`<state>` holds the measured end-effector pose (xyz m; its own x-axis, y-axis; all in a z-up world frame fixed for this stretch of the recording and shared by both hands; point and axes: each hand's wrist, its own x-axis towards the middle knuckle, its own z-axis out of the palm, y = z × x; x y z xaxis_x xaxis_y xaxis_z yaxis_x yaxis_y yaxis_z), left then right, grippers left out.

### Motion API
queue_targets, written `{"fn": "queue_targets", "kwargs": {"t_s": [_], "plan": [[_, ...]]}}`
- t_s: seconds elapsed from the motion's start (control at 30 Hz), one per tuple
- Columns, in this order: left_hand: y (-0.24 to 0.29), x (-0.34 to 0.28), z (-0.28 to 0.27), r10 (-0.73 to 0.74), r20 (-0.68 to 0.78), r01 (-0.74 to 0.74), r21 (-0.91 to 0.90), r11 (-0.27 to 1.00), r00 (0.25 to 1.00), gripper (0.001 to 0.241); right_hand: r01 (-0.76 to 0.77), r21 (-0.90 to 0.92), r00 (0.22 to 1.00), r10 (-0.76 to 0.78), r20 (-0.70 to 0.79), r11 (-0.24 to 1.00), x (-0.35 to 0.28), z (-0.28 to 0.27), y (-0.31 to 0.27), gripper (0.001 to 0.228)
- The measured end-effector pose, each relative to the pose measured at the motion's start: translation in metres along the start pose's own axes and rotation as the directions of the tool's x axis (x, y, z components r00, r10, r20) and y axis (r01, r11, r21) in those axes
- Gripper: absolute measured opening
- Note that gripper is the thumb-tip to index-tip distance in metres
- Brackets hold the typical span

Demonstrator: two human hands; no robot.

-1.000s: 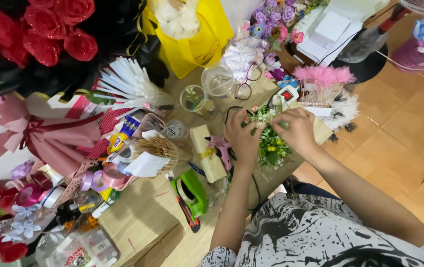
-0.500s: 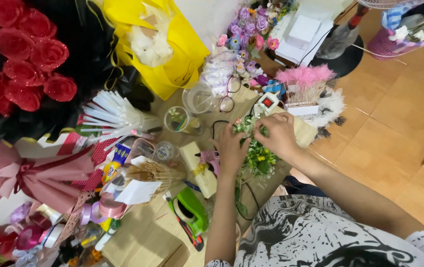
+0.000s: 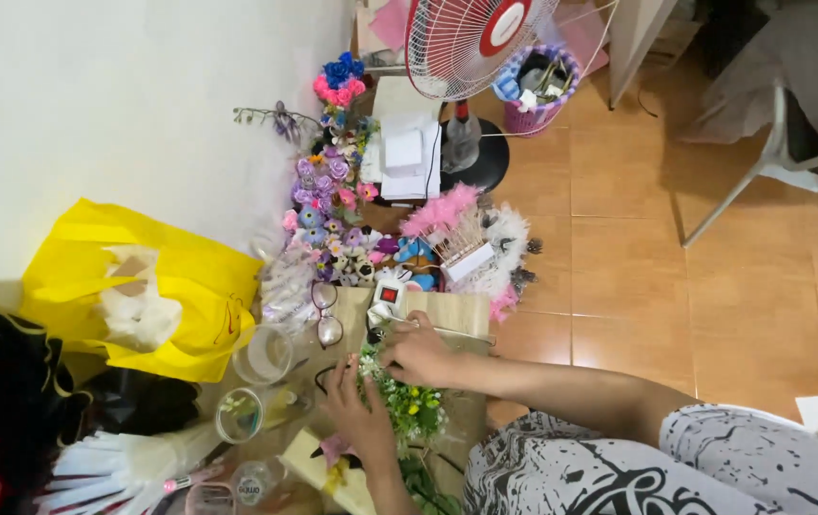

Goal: The person arranges artificial flowers into a small bouquet, adding white, blue, and yellow blooms along with green leaves. They adjust the arrangement repeatedly and use a hot glue gun to secure the flowers in place.

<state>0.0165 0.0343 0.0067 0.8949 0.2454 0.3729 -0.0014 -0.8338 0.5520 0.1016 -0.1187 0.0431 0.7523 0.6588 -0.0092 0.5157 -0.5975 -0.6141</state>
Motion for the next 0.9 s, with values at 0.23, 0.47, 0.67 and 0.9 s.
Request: {"fn": "queue_targets", "kwargs": {"t_s": [0.23, 0.47, 0.67, 0.9], "plan": [[-0.009, -0.011, 0.013, -0.275, 0.206, 0.306, -0.134, 0.943, 0.939, 0.044, -0.120, -0.007, 0.985, 0.120, 0.122, 0.993, 0.008, -0.007, -0.008, 0.016], [0.018, -0.004, -0.013, -0.237, 0.054, 0.242, -0.126, 0.962, 0.970, 0.050, -0.117, 0.051, 0.991, 0.113, 0.078, 0.992, 0.009, -0.012, -0.013, 0.020], [0.010, -0.003, -0.005, -0.110, 0.117, 0.112, -0.011, 0.994, 0.987, 0.048, -0.043, 0.047, 0.999, 0.043, -0.016, 0.998, 0.004, 0.006, -0.006, 0.013], [0.003, -0.007, -0.002, -0.012, 0.063, 0.012, -0.011, 1.000, 0.998, 0.060, -0.064, 0.056, 0.998, 0.065, -0.013, 0.996, -0.004, -0.003, 0.001, 0.027]]}}
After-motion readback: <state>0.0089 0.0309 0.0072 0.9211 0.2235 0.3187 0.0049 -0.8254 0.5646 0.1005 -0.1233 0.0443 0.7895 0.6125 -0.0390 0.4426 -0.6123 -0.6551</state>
